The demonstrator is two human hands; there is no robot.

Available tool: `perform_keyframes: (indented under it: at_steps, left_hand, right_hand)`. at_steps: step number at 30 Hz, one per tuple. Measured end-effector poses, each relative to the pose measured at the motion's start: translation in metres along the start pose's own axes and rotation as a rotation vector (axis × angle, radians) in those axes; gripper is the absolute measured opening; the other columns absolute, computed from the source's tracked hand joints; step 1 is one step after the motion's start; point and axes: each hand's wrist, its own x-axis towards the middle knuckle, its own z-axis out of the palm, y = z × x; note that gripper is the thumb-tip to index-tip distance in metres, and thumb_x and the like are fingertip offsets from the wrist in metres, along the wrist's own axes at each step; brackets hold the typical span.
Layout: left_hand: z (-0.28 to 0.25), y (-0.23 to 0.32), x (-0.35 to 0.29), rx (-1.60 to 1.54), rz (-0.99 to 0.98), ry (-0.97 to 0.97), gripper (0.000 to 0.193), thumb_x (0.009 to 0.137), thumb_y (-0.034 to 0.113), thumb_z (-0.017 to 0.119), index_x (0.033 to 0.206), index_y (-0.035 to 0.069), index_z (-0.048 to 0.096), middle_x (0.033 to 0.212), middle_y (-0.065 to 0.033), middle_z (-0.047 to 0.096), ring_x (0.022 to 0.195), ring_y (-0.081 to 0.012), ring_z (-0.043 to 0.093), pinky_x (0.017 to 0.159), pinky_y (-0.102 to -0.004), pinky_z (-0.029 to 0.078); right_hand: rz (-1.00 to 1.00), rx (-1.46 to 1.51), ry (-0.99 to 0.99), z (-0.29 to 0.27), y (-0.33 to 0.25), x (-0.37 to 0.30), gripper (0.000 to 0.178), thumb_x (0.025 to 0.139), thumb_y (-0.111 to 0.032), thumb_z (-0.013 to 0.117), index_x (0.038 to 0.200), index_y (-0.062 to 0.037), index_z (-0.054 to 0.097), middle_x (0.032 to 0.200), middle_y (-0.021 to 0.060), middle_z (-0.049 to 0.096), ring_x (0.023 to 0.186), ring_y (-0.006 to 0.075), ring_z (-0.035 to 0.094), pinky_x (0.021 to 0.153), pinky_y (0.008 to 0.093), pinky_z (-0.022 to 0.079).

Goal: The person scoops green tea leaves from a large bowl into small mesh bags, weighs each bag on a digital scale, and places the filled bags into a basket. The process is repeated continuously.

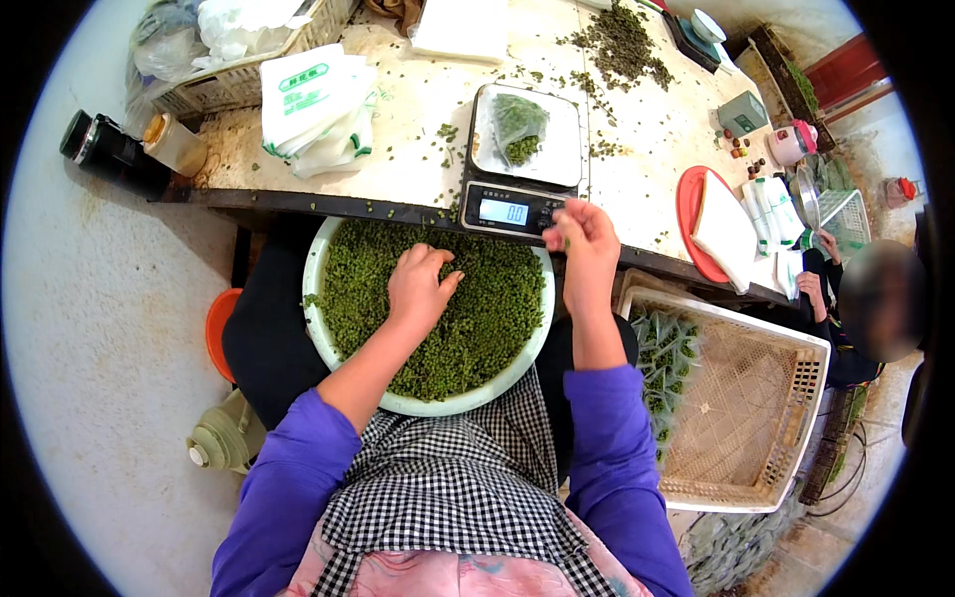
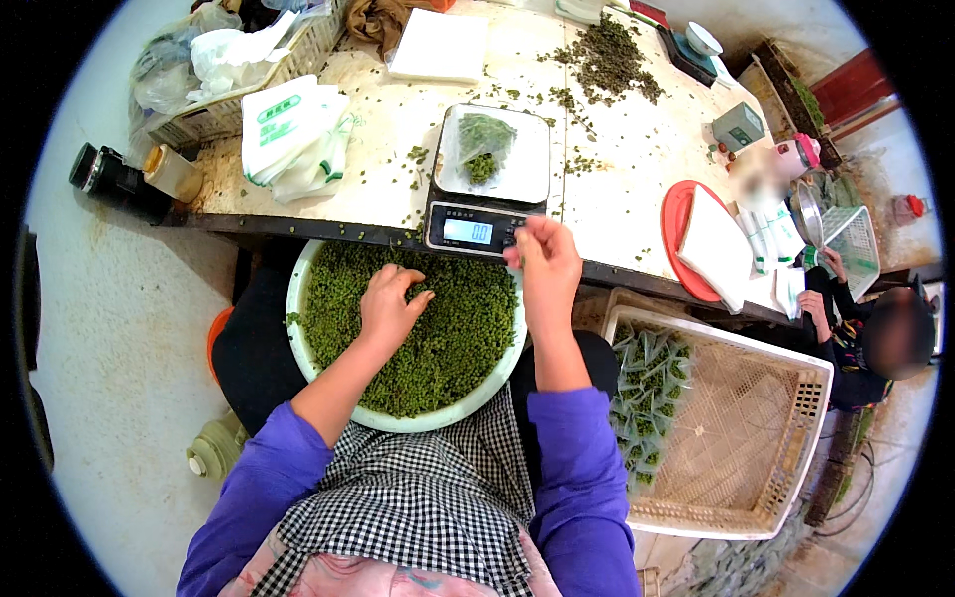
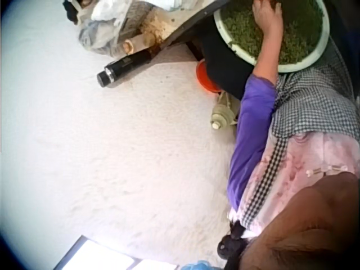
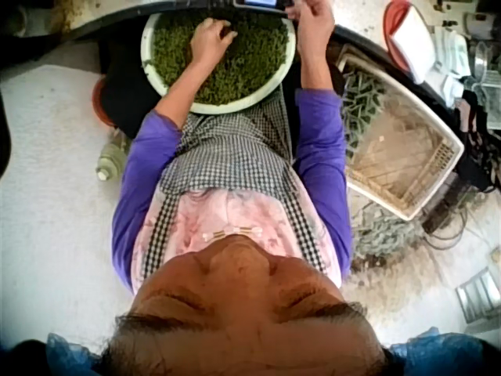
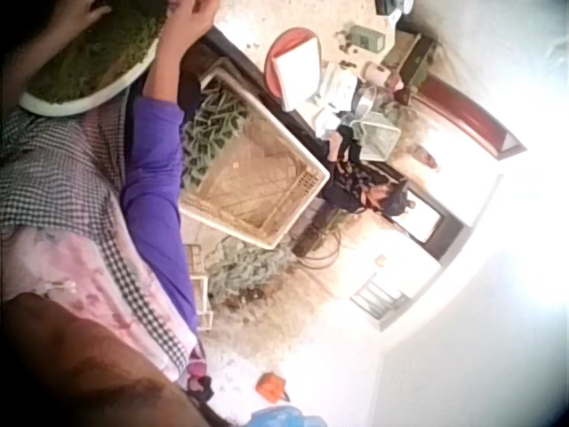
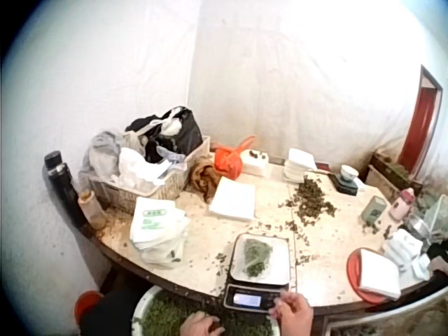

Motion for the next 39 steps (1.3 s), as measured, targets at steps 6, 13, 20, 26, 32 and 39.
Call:
perform_keyframes:
  at_steps: [6,13,20,26,32,39]
  left_hand:
    - [0.011,-0.009,0.001,-0.316,-0.105,-0.062,0.003,0.085,0.008,0.073,0.085,0.005,0.072,0.085,-0.0054,0.064,0.081,-0.0198,0.064,0.068,-0.0344,0.052]
    - [-0.02,-0.001,-0.014,-0.984,-0.509,-0.297,0.01,0.095,0.005,0.064,0.103,0.0,0.065,0.088,-0.0029,0.066,0.073,-0.0104,0.064,0.063,-0.0238,0.053]
    - [-0.013,-0.004,-0.022,-0.934,-0.5,-0.289,0.014,0.091,-0.001,0.066,0.105,-0.003,0.066,0.092,-0.004,0.066,0.077,-0.011,0.064,0.069,-0.0251,0.057]
    - [-0.022,0.004,-0.017,-0.251,0.034,-0.125,0.014,0.078,0.001,0.077,0.091,0.002,0.071,0.109,-0.0106,0.063,0.097,-0.0248,0.064,0.082,-0.0367,0.055]
    - [-0.032,0.066,0.057,0.078,0.477,0.322,0.022,0.07,0.005,0.078,0.091,0.007,0.073,0.12,-0.012,0.063,0.115,-0.0339,0.056,0.099,-0.0448,0.044]
    - [-0.005,0.091,0.133,0.199,0.521,0.488,0.027,0.067,0.005,0.078,0.093,0.007,0.072,0.116,-0.0105,0.062,0.112,-0.0311,0.056,0.095,-0.0428,0.045]
  right_hand:
    - [0.07,-0.015,-0.175,-0.021,0.032,-0.051,0.013,0.095,-0.001,0.059,0.107,0.0002,0.063,0.089,0.0061,0.068,0.067,0.0108,0.063,0.061,0.024,0.05]
    - [0.082,-0.097,-0.24,-0.015,0.063,-0.072,0.013,0.095,-0.002,0.062,0.108,0.0003,0.064,0.091,0.0034,0.068,0.07,0.0088,0.063,0.065,0.0234,0.053]
    - [-0.022,-0.243,-0.281,-0.021,0.081,-0.089,0.014,0.093,-0.004,0.066,0.106,0.0012,0.065,0.089,0.0035,0.067,0.074,0.0104,0.065,0.066,0.0254,0.054]
    - [-0.293,-0.483,-0.178,-0.02,0.068,-0.089,0.013,0.087,0.0,0.067,0.1,-0.0018,0.067,0.091,0.0111,0.067,0.076,0.0238,0.067,0.067,0.0329,0.054]
    - [-0.437,-0.495,-0.151,-0.015,0.072,-0.086,0.013,0.086,0.002,0.067,0.099,-0.0005,0.066,0.094,0.0152,0.067,0.082,0.0305,0.067,0.069,0.0374,0.054]
    - [-0.524,-0.488,-0.179,-0.015,0.074,-0.083,0.014,0.085,0.003,0.066,0.098,-0.0011,0.066,0.095,0.014,0.068,0.082,0.0302,0.067,0.07,0.0377,0.054]
